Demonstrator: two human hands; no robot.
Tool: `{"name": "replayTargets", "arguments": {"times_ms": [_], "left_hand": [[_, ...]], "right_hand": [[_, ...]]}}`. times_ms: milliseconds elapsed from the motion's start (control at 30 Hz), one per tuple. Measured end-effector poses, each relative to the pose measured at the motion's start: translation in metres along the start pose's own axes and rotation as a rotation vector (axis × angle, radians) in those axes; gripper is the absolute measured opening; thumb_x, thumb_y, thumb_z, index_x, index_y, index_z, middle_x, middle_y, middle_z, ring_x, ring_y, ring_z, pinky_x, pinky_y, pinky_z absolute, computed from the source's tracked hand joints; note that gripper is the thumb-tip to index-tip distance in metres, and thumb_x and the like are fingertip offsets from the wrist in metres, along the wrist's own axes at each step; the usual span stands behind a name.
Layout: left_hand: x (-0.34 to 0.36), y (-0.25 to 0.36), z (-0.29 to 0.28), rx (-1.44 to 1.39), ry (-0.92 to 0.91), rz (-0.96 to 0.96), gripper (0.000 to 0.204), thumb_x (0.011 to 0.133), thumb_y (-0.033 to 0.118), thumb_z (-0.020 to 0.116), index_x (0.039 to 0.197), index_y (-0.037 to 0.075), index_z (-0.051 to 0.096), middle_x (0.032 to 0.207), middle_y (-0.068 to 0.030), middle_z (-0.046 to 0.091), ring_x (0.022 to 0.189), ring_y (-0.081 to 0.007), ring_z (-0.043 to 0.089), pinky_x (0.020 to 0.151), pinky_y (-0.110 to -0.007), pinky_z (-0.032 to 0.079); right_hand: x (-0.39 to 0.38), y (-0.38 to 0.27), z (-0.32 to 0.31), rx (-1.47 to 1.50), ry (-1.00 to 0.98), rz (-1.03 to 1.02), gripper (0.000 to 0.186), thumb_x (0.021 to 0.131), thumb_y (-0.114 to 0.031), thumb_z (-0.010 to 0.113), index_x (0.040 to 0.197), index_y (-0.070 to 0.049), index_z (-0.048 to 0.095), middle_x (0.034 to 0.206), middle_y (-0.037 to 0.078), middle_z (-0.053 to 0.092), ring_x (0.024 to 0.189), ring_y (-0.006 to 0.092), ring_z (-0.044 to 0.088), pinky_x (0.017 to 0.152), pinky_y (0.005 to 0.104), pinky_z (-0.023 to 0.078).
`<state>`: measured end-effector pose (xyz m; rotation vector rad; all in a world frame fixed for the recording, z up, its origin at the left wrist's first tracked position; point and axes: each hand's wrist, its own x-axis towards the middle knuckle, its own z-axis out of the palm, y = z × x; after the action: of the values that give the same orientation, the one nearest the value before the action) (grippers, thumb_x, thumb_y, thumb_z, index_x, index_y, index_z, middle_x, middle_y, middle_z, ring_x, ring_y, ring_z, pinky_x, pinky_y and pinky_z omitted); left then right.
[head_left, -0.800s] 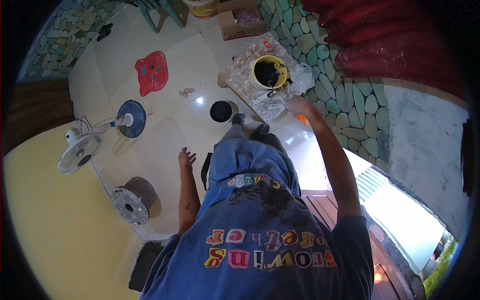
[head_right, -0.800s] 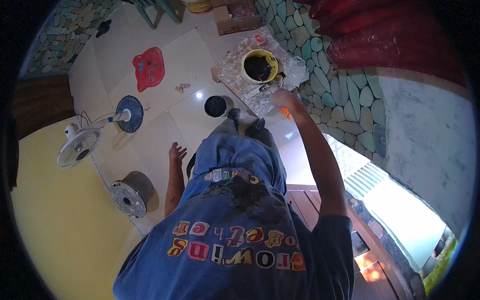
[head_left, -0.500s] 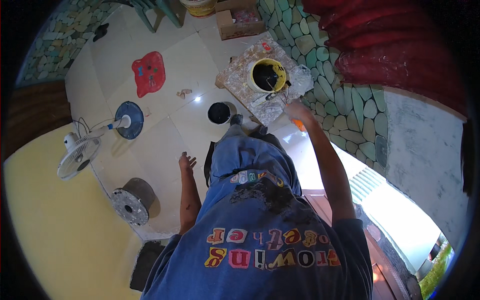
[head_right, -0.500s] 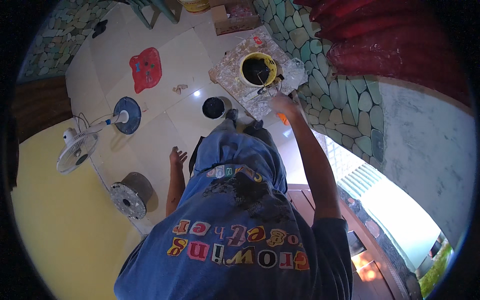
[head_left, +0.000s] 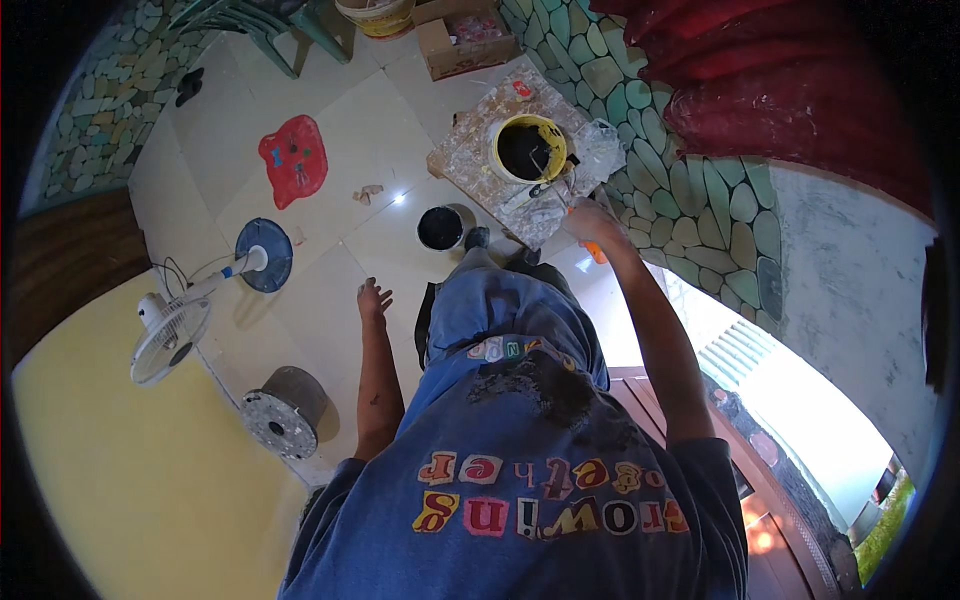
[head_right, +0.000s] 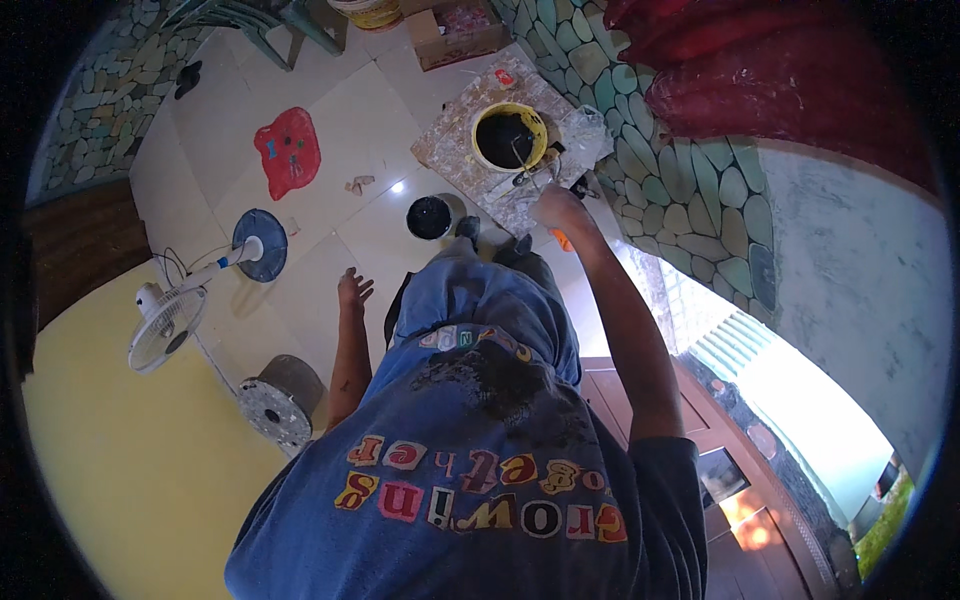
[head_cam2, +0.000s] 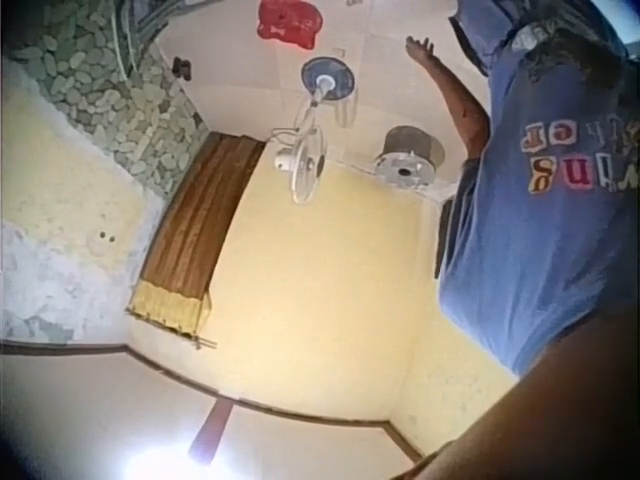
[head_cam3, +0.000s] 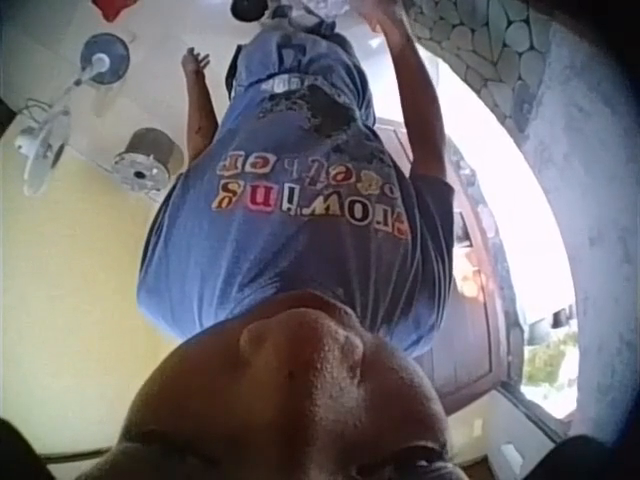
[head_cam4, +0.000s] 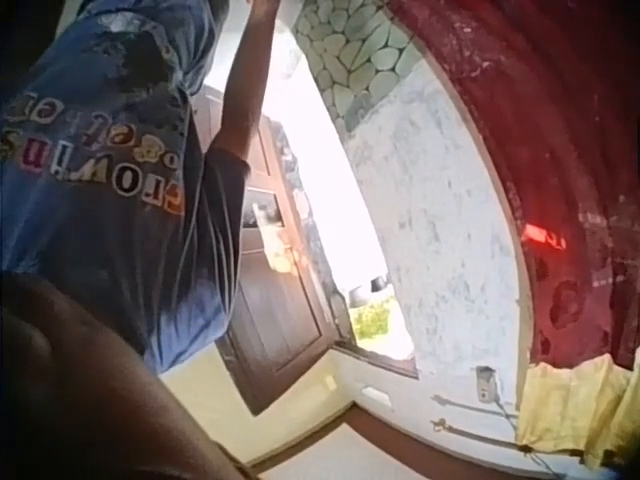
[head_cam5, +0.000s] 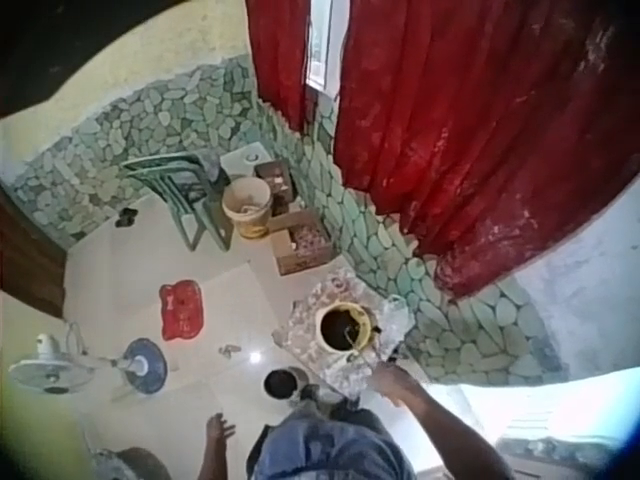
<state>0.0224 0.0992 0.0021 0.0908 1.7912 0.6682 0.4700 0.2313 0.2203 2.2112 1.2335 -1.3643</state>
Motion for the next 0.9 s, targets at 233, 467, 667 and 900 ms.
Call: {"name": "replayTargets", "arguments": {"times_ms": [233, 467, 667, 900], "left_hand": [[0.003, -0.008, -0.007, 0.022, 0.02, -0.034, 0.055, 0.089, 0.037, 0.053, 0.133, 0.007, 0.04, 0.133, -0.0233, 0.044, 0.099, -0.0378, 0.063, 0.08, -0.048, 0.051], [-0.007, -0.017, -0.006, 0.05, 0.016, -0.089, 0.063, 0.09, 0.038, 0.048, 0.142, 0.007, 0.031, 0.144, -0.027, 0.034, 0.106, -0.04, 0.059, 0.088, -0.049, 0.048], [0.003, -0.026, -0.014, 0.011, 0.034, -0.079, 0.056, 0.088, 0.036, 0.053, 0.135, 0.008, 0.037, 0.134, -0.0228, 0.043, 0.097, -0.0383, 0.063, 0.079, -0.05, 0.05], [0.005, -0.021, -0.008, -0.001, 0.017, -0.056, 0.053, 0.088, 0.035, 0.053, 0.131, 0.007, 0.04, 0.129, -0.0203, 0.047, 0.093, -0.037, 0.064, 0.076, -0.049, 0.051]], "right_hand": [[0.014, 0.012, -0.006, -0.051, -0.061, -0.007, 0.029, 0.075, -0.017, 0.052, 0.084, 0.008, 0.063, 0.076, 0.023, 0.067, 0.069, 0.0307, 0.069, 0.065, 0.0402, 0.053], [0.014, 0.007, 0.009, -0.077, -0.018, -0.068, 0.029, 0.075, -0.018, 0.052, 0.084, 0.007, 0.064, 0.077, 0.024, 0.067, 0.07, 0.0317, 0.069, 0.067, 0.0403, 0.054], [0.022, 0.016, -0.005, -0.096, -0.061, -0.062, 0.029, 0.075, -0.018, 0.052, 0.084, 0.007, 0.065, 0.076, 0.023, 0.067, 0.074, 0.0322, 0.069, 0.069, 0.0405, 0.054], [0.019, 0.011, 0.012, -0.156, -0.009, -0.145, 0.027, 0.077, -0.019, 0.052, 0.076, 0.006, 0.064, 0.073, 0.022, 0.066, 0.067, 0.0294, 0.069, 0.064, 0.0418, 0.053]]}}
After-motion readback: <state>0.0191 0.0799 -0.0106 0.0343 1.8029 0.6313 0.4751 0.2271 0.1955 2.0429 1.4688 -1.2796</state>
